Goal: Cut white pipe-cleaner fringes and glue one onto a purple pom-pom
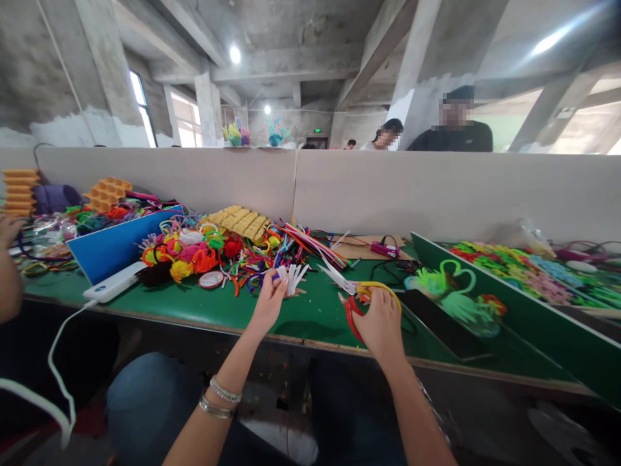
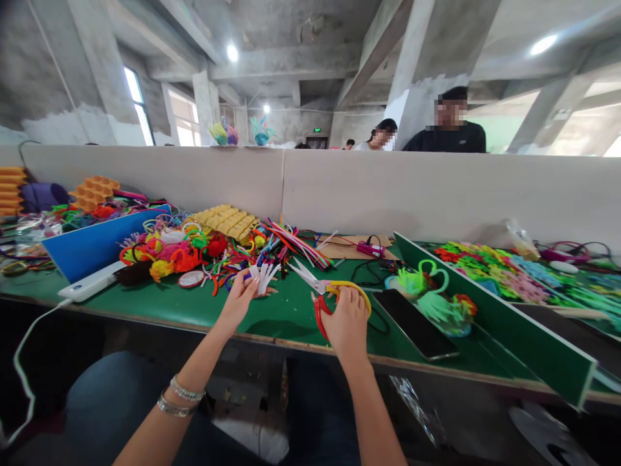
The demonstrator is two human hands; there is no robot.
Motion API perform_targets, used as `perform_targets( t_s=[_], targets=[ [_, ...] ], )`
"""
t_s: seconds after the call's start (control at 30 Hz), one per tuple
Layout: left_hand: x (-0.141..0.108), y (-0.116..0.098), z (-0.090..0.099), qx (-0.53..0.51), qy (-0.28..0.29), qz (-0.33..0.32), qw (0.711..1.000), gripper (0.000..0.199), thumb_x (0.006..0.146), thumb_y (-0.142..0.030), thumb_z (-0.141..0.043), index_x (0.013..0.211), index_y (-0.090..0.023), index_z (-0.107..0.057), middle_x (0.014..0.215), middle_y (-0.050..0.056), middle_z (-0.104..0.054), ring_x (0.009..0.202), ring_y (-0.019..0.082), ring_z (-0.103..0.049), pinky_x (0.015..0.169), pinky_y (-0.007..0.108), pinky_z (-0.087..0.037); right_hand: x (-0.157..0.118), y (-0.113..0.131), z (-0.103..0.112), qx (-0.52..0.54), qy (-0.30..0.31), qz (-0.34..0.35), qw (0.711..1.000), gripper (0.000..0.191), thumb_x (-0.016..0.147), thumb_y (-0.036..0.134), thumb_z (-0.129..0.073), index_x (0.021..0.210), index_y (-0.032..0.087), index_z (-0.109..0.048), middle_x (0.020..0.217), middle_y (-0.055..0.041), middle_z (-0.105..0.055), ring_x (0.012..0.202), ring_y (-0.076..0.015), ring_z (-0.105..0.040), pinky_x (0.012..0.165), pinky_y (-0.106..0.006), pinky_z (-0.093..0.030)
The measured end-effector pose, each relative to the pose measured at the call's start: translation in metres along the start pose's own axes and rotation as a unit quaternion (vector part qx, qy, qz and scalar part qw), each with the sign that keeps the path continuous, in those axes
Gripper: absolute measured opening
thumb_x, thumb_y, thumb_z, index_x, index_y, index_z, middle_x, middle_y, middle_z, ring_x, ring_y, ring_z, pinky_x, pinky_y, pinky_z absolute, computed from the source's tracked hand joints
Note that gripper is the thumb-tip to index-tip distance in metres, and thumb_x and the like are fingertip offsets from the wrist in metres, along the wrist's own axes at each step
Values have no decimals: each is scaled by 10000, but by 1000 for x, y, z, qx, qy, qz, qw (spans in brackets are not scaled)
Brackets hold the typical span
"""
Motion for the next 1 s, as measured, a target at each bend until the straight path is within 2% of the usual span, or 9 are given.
perform_targets(
  t_s=[0.07,0.2,0.33,0.57,0.87,1.0],
  targets=[
    [0,0,-1,-6,-1,3,1000,378,672,-356,-609,949,-172,-427,860,54,-635,642,156,-628,641,289,-483,0,3,0,79,5,-6,997,430,699,512,-490,902,137,-440,832,-93,-525,803,-206,-486,711,-308,-383],
    [0,1,-1,-15,-5,6,1000,375,657,-350,-623,932,-172,-442,869,57,-641,654,168,-633,665,312,-483,-3,18,0,173,69,-19,982,405,704,509,-491,926,174,-442,832,-58,-537,692,-164,-500,638,-285,-404],
    [0,2,-1,-29,-8,15,999,405,627,-357,-648,917,-173,-434,847,48,-651,671,167,-636,715,328,-474,-10,36,0,210,113,-16,971,398,705,508,-482,926,180,-445,902,-77,-552,786,-193,-531,654,-299,-421],
    [-2,3,0,-42,-32,49,997,421,600,-330,-676,906,-177,-431,781,11,-648,704,147,-622,739,320,-460,-18,49,-11,221,175,-12,959,385,713,498,-464,944,191,-448,948,-67,-556,882,-200,-542,702,-310,-436],
    [-6,5,-4,-93,18,70,993,327,647,-282,-653,896,-166,-476,839,18,-641,777,148,-614,835,351,-415,-18,46,-12,197,177,-22,964,365,720,476,-458,945,189,-448,940,-62,-549,901,-200,-535,717,-307,-432],
    [-6,7,-3,-94,19,77,992,317,655,-272,-647,903,-170,-478,843,14,-638,785,143,-611,847,350,-409,-18,47,-12,188,172,-20,967,354,720,457,-463,941,181,-451,924,-64,-549,892,-199,-537,700,-304,-434]
  ],
)
Point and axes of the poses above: each hand's wrist, its own x-axis towards the middle knuckle, its own z-axis out of the back of the hand, y = z × x, the point moved 4 cm from there along x, towards the middle knuckle
